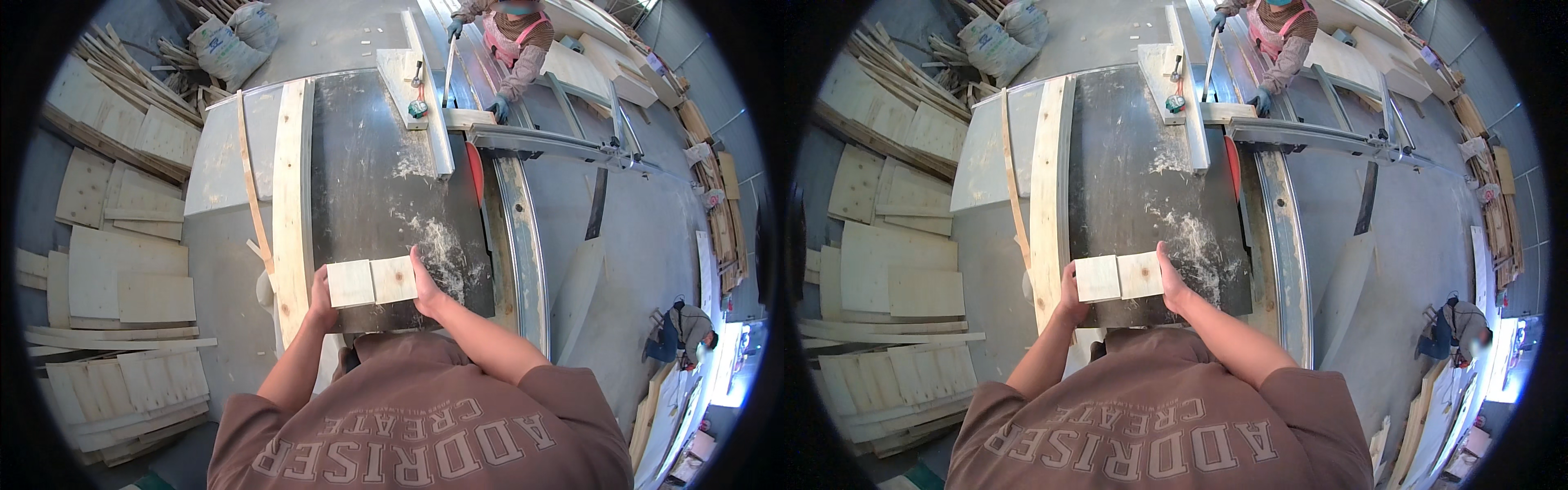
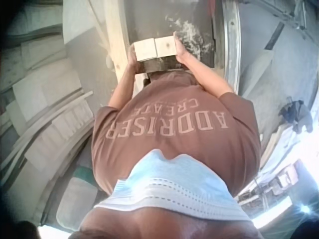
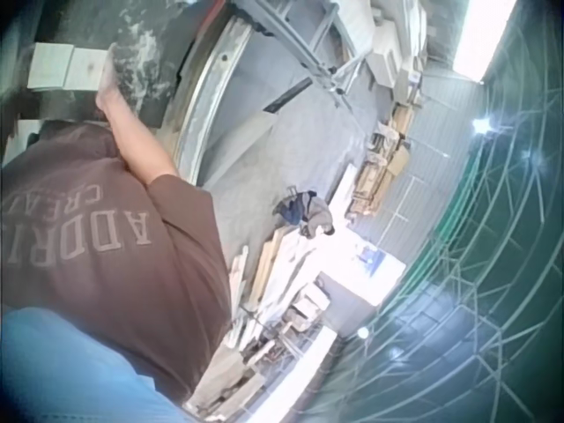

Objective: The person feeds small wooden blocks into a table saw to cut them into smaller pieces. They collect the cut pieces and place them into a white bag, then continue cutting more blocks.

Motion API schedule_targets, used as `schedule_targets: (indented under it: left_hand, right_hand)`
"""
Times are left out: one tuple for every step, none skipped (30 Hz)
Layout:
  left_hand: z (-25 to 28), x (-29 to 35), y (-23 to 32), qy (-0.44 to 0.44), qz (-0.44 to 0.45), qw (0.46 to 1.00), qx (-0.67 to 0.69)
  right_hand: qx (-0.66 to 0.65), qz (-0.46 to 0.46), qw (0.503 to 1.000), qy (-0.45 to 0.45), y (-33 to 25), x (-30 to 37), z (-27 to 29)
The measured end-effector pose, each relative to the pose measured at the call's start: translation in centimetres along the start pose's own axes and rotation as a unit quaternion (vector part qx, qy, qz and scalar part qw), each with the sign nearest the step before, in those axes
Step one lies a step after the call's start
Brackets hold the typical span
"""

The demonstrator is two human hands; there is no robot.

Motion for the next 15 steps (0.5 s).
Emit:
schedule_targets:
  left_hand:
    - [0.2,-0.6,-0.4,0.002,-0.015,1.0,-0.012]
    - [0.5,-1.1,-0.8,0.004,-0.03,0.999,-0.023]
    - [-2.2,0.4,0.0,0.003,0.013,1.0,0.009]
    - [-3.1,1.5,0.5,0.019,0.019,1.0,0.01]
    - [-3.6,2.2,0.9,0.035,0.024,0.999,0.011]
    - [-3.7,2.4,1.2,0.051,0.027,0.998,0.012]
    - [-3.3,1.8,1.0,0.037,0.023,0.999,0.006]
    - [-2.4,1.0,0.4,0.023,0.019,1.0,-0.001]
    - [-2.4,0.8,0.3,0.008,0.017,1.0,-0.008]
    - [-2.3,0.6,0.1,0.001,0.019,1.0,-0.008]
    - [-2.2,0.4,-0.1,-0.005,0.021,1.0,-0.008]
    - [-2.1,0.4,-0.1,-0.011,0.022,1.0,-0.008]
    - [-1.5,0.1,-0.3,-0.009,0.025,1.0,-0.006]
    - [-0.6,-0.3,-0.6,-0.007,0.028,1.0,-0.004]
    - [-0.6,-0.4,-0.3,-0.007,0.032,0.999,-0.003]
  right_hand:
    - [-0.003,-0.002,1.0,-0.013,-0.1,0.0,-0.2]
    - [-0.006,-0.004,1.0,-0.025,-0.2,0.0,-0.5]
    - [-0.006,0.0,1.0,-0.017,-0.3,0.1,0.1]
    - [-0.004,0.001,1.0,-0.016,-0.5,0.5,-0.2]
    - [-0.001,0.003,1.0,-0.016,-0.6,0.7,-0.3]
    - [-0.002,0.0,1.0,-0.013,-0.7,0.6,-0.3]
    - [-0.004,-0.002,1.0,-0.01,-0.7,0.6,-0.4]
    - [-0.006,-0.004,1.0,-0.008,-0.7,0.6,-0.4]
    - [-0.012,-0.001,1.0,-0.016,-0.5,0.5,-0.3]
    - [-0.018,0.002,1.0,-0.024,-0.4,0.3,-0.2]
    - [-0.024,0.005,0.999,-0.033,-0.3,0.2,0.0]
    - [-0.021,0.006,0.999,-0.035,-0.2,0.1,0.0]
    - [-0.019,0.006,0.999,-0.038,-0.1,0.0,0.1]
    - [-0.016,0.006,0.999,-0.041,0.0,-0.1,0.2]
    - [-0.025,0.004,0.999,-0.032,-0.2,-0.2,0.4]
Point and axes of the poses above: each hand's wrist, its own x-axis away from the middle knuckle, its own z-axis out of the back of the hand, y = z × x, the point moved 6 cm from there along -x, towards the middle knuckle, and after that the axes turned 3 degrees about y, right-handed, at the moved point
